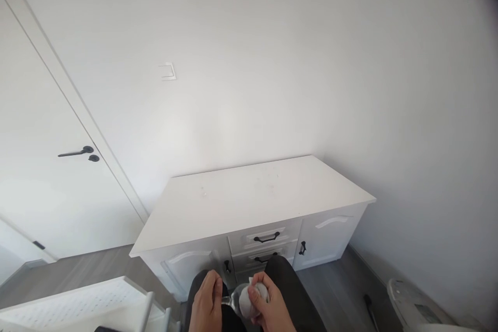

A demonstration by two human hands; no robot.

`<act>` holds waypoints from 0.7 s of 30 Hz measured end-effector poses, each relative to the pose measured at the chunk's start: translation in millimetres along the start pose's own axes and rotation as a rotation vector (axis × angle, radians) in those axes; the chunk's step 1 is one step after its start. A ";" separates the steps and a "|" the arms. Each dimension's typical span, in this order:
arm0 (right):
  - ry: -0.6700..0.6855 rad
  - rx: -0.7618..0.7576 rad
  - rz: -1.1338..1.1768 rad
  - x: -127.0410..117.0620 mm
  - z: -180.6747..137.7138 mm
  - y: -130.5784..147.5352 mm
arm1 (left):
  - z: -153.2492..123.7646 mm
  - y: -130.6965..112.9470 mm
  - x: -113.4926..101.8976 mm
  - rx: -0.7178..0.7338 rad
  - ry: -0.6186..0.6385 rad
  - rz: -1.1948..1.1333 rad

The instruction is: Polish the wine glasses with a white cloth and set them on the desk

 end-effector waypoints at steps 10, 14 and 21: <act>0.120 -0.613 -0.701 0.5 -25.8 43.3 | -3.0 45.1 29.8 -0.698 0.267 -0.628; 0.197 -0.492 -0.722 -6.6 -27.5 37.2 | -2.0 37.3 18.2 -0.587 0.182 -0.538; 0.553 -0.041 -0.047 22.6 -21.8 39.5 | -9.2 -16.4 -17.3 0.022 -0.012 -0.223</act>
Point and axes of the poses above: each hand's wrist, its own z-axis towards the middle knuckle, its own x-axis out of the palm, y = z × x, the point moved 6 cm from there along z, towards the middle knuckle, and after that the axes turned 10 degrees about -x, right-handed, at the moved point
